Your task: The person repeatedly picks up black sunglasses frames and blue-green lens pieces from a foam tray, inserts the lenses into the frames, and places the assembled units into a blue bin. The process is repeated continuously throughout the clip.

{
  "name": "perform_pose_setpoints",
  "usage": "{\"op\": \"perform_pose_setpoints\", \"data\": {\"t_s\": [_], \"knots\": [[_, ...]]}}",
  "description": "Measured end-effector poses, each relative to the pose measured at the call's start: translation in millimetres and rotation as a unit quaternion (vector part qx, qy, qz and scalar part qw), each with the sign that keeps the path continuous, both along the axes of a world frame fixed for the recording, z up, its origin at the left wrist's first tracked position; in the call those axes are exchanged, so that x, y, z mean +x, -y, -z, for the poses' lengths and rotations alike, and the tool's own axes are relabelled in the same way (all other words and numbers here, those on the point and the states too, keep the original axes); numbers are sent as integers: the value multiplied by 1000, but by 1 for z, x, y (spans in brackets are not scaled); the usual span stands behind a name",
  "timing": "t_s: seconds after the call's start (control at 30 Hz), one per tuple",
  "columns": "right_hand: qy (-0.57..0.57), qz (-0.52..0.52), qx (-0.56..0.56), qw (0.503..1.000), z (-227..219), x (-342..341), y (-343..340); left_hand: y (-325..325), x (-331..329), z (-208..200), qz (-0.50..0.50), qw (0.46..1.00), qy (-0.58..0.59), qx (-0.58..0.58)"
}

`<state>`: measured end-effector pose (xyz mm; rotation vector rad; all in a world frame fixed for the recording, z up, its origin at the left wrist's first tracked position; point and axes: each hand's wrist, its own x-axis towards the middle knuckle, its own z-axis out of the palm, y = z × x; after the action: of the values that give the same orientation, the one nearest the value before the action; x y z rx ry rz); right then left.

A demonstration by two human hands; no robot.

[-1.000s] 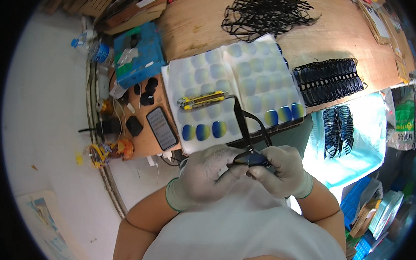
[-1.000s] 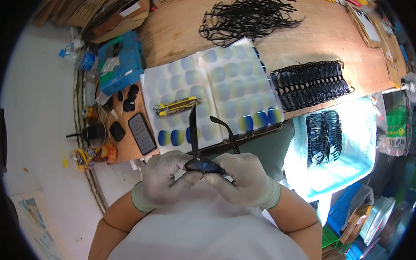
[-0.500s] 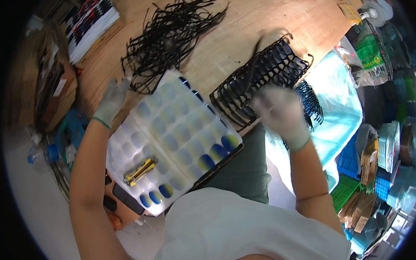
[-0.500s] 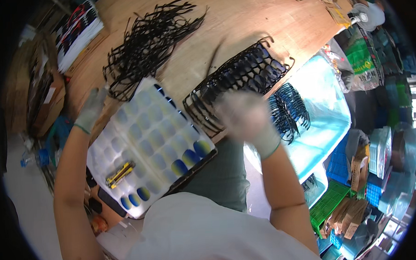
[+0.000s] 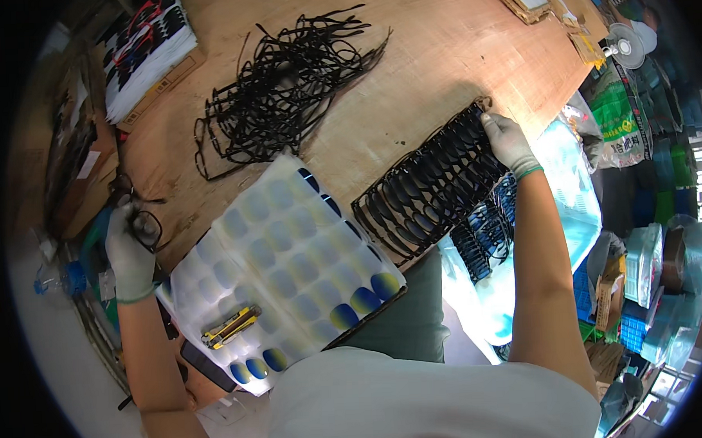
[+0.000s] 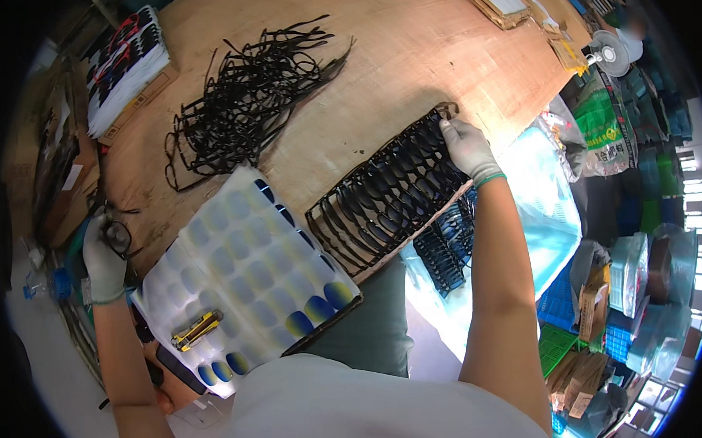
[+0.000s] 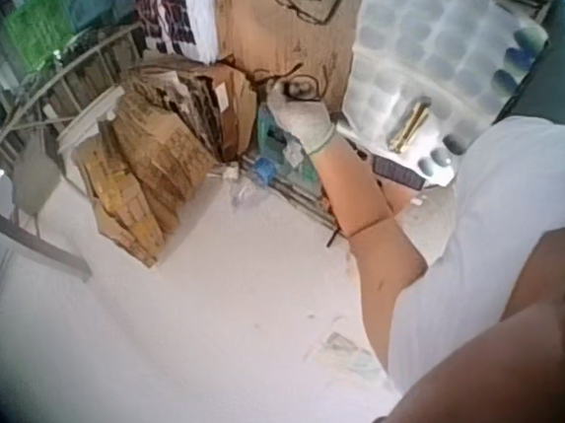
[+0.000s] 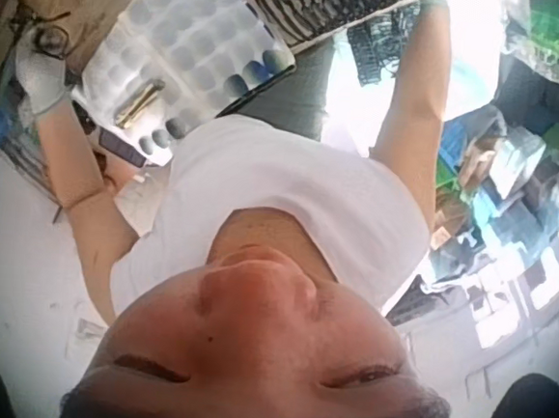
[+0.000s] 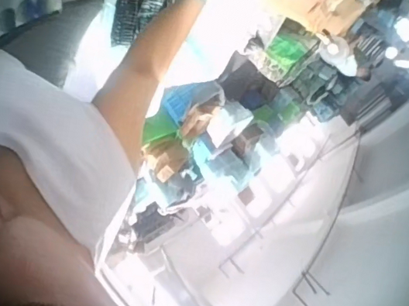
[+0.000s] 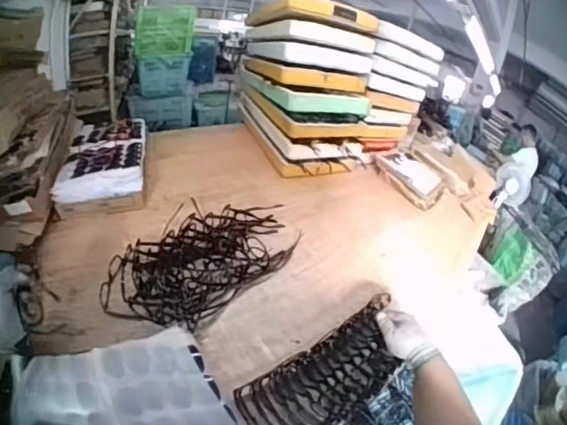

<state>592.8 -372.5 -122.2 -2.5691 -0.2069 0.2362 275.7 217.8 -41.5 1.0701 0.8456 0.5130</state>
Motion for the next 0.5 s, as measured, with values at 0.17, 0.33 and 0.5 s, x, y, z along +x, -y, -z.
{"op": "perform_pose_setpoints", "data": {"t_s": [0.17,0.33,0.5], "knots": [[91,6,-133,987,-43,-24,-22,56,-89,-35,89,944,-100,303],[289,-31,97,952,-65,-120,-72,111,-195,-43,221,881,-13,417],[206,-273,308,888,-37,-281,-198,149,-236,-26,105,964,76,230]]}}
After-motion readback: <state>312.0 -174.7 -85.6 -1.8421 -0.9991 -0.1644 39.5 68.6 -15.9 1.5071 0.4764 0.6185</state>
